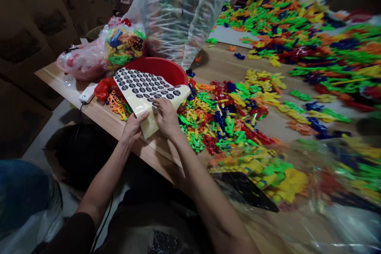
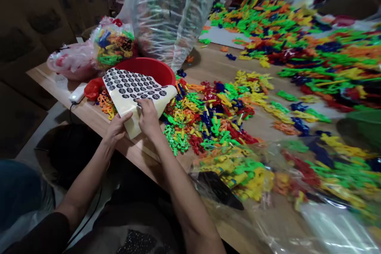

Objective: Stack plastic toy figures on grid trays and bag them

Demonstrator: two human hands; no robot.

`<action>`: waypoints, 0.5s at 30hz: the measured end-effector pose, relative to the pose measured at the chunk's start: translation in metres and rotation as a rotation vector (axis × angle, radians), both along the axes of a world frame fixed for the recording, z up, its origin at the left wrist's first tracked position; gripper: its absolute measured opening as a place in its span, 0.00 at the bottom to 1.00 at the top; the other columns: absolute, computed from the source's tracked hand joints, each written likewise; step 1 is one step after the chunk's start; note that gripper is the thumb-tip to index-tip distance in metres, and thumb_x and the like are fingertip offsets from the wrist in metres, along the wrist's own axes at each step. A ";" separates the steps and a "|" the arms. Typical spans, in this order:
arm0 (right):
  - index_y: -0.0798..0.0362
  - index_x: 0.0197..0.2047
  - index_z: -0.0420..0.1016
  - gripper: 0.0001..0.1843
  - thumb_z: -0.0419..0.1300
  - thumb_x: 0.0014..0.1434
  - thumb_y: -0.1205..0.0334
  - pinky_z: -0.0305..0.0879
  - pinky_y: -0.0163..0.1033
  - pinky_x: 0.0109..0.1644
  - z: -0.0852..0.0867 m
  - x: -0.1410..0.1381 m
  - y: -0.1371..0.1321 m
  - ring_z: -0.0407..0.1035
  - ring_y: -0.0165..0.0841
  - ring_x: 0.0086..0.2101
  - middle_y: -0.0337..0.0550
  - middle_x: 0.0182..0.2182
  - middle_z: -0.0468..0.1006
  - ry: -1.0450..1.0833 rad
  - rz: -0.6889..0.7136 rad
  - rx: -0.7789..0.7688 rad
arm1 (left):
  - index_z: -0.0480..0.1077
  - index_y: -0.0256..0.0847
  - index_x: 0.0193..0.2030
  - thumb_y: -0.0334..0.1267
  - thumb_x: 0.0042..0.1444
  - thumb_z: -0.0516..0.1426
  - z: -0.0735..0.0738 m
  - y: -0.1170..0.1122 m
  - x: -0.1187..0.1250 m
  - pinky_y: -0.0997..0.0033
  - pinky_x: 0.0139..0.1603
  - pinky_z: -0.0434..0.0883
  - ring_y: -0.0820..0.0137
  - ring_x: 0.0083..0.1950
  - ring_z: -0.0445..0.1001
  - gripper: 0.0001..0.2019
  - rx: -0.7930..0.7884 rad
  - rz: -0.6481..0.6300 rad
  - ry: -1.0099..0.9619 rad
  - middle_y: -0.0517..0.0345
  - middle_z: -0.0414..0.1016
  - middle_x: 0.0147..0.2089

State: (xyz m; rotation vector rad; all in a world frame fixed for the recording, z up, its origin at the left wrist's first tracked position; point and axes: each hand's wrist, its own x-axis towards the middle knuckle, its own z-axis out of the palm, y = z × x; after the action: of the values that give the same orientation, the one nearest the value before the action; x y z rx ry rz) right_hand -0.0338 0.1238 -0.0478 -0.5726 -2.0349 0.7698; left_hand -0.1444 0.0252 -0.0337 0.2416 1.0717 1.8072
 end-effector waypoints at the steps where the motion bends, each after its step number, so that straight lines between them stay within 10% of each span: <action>1: 0.55 0.58 0.76 0.21 0.52 0.65 0.70 0.73 0.52 0.62 0.000 0.002 0.000 0.71 0.45 0.55 0.58 0.54 0.76 0.000 -0.005 0.003 | 0.78 0.38 0.47 0.33 0.32 0.81 -0.002 0.000 0.000 0.65 0.52 0.81 0.61 0.43 0.87 0.32 0.015 0.013 -0.003 0.55 0.88 0.40; 15: 0.53 0.46 0.82 0.09 0.66 0.62 0.68 0.67 0.51 0.58 0.000 0.008 0.003 0.70 0.46 0.49 0.50 0.45 0.79 -0.137 -0.076 0.074 | 0.79 0.37 0.50 0.32 0.38 0.75 -0.008 -0.008 -0.008 0.56 0.64 0.80 0.53 0.56 0.86 0.28 0.062 -0.055 -0.038 0.51 0.89 0.46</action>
State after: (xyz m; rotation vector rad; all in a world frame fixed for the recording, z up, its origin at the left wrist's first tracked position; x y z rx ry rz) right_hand -0.0257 0.1265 -0.0478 -0.6724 -2.1439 0.6228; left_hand -0.1528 0.0174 -0.0415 0.2708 0.9745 1.7910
